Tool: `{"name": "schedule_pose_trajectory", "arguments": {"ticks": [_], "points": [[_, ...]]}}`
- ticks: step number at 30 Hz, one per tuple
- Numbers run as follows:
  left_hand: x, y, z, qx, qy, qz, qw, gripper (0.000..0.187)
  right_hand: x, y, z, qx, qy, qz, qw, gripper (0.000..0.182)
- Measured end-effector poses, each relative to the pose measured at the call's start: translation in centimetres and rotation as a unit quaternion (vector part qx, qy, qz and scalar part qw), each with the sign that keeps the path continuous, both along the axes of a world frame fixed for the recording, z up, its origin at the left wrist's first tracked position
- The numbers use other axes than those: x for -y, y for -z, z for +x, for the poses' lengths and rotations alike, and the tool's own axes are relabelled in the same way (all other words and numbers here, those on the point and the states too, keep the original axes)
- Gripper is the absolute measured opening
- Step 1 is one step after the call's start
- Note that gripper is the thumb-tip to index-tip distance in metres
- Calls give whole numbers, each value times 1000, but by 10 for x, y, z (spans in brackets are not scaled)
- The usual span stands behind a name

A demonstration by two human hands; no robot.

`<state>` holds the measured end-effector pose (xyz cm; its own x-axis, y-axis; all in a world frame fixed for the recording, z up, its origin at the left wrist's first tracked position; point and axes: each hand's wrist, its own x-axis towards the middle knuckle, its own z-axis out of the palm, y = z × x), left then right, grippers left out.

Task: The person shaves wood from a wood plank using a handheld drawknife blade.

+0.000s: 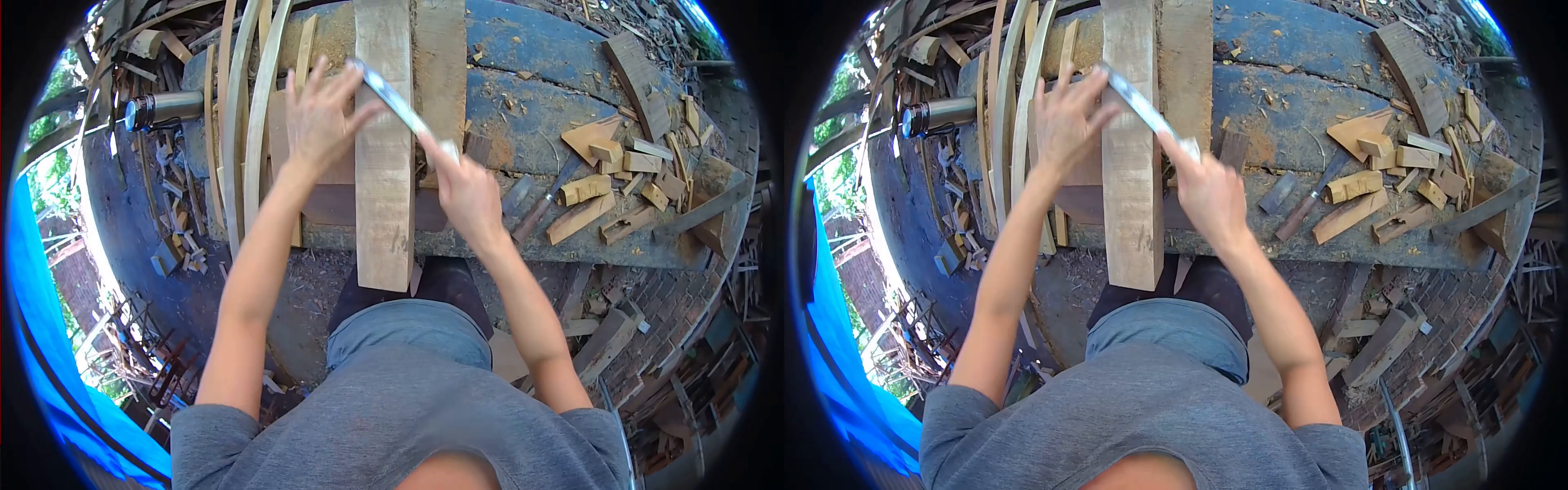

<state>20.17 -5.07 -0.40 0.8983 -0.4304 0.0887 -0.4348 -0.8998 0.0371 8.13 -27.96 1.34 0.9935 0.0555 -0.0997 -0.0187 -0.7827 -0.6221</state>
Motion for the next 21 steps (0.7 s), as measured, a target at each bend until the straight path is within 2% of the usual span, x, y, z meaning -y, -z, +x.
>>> {"name": "schedule_pose_trajectory", "arguments": {"ticks": [2, 4, 7, 11, 13, 16, 19, 21], "points": [[9, -15, -36, -12, 12, -28, 999, 88, 8, -15, -37, -27, -15, -19, 999, 51], [18, -26, -60, -75, -1, 9, 997, 84, 13, -25, -57, -74, 6, 30, 997, 52], [17, -10, -32, -34, 9, 33, 999, 83, 13, -19, -32, -39, -1, -28, 999, 53], [13, -9, 15, -13, 12, 39, 999, 82, 1, 0, 4, 4, 15, -19, 1000, 52], [13, -10, 2, 6, 24, 17, 1000, 81, 4, -6, -12, 13, 10, -10, 1000, 51], [23, -18, -52, -27, 36, -1, 999, 81, 14, -25, -51, -45, -10, -27, 999, 50], [27, -16, -52, -31, 19, -18, 999, 80, 17, -28, -56, -69, 2, -18, 997, 50], [29, -8, -18, -1, 22, -18, 1000, 80, 12, -13, -27, -17, 14, -3, 1000, 45]]}}
